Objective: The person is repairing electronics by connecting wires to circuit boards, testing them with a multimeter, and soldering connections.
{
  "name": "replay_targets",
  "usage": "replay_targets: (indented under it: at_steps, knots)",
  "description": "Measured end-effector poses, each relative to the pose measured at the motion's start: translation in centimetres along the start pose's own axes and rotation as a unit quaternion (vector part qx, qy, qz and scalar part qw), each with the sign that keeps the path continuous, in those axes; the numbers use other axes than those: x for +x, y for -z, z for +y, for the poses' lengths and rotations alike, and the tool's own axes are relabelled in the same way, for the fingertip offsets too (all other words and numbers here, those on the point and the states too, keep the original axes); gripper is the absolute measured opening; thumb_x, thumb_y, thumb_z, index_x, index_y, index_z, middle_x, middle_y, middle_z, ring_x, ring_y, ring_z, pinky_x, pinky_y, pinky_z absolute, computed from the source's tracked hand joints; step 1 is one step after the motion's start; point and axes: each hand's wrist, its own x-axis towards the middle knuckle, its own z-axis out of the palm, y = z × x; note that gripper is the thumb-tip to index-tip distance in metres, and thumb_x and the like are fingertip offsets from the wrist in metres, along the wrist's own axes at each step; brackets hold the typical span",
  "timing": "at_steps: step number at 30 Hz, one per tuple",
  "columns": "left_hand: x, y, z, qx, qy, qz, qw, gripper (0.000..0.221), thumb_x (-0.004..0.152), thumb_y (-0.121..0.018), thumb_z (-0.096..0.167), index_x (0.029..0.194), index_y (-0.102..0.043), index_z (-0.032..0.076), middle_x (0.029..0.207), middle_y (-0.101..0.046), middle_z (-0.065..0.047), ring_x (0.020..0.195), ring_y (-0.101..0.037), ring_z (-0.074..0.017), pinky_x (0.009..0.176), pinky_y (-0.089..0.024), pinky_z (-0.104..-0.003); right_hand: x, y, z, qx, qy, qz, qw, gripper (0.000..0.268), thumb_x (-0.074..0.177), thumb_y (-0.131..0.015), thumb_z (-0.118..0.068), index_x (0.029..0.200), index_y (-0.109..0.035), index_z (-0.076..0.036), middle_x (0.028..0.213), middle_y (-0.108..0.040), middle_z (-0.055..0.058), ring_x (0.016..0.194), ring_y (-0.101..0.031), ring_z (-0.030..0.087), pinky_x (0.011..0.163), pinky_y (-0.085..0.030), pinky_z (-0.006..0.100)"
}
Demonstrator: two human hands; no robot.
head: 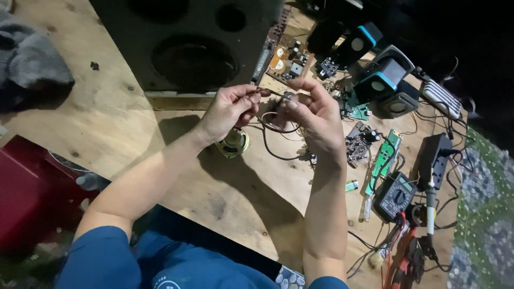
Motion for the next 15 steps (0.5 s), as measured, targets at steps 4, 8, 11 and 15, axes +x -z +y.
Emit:
replay_targets:
  at_steps: [4,8,11,15]
  knots:
    - [-0.5,-0.4,2.1,-0.014,-0.006,-0.024,1.000,0.020,0.093,-0.067,0.012,0.109,-0.068,0.000,0.071,-0.059,-0.007,0.050,-0.049,-0.0045,0.035,-0.036,-0.014,0.1,-0.3,-0.2,-0.072,0.031,0.044,0.996,0.013,0.097,-0.060,0.000,0.107,-0.064,0.007,0.063,-0.055,0.012,0.050,-0.056,0.015,0.045,-0.050,0.027]
    - [-0.3,0.0,1.0,-0.008,-0.016,-0.003,1.000,0.017,0.093,-0.071,0.014,0.103,-0.070,0.001,0.068,-0.056,-0.005,0.050,-0.047,-0.0023,0.034,-0.035,-0.013,0.2,-0.4,-0.4,-0.176,0.020,0.081,0.981,0.005,0.095,-0.068,-0.002,0.099,-0.071,0.000,0.064,-0.058,0.009,0.053,-0.051,0.010,0.043,-0.044,0.021]
    - [-0.1,0.3,0.7,0.007,-0.025,0.007,1.000,0.017,0.090,-0.075,0.013,0.100,-0.071,0.000,0.065,-0.055,-0.004,0.049,-0.046,-0.0016,0.033,-0.035,-0.013,0.2,-0.4,-0.3,-0.236,0.043,0.084,0.967,0.001,0.093,-0.072,-0.001,0.094,-0.073,-0.002,0.067,-0.060,0.008,0.057,-0.048,0.008,0.046,-0.040,0.020]
    - [-0.5,-0.1,1.9,0.025,-0.006,0.009,1.000,0.014,0.088,-0.076,0.011,0.095,-0.071,0.000,0.061,-0.050,0.000,0.048,-0.044,0.0005,0.035,-0.031,-0.011,-0.1,-0.5,-0.7,-0.283,0.058,0.073,0.955,0.002,0.093,-0.074,-0.002,0.091,-0.075,-0.002,0.069,-0.062,0.009,0.059,-0.045,0.008,0.050,-0.036,0.021]
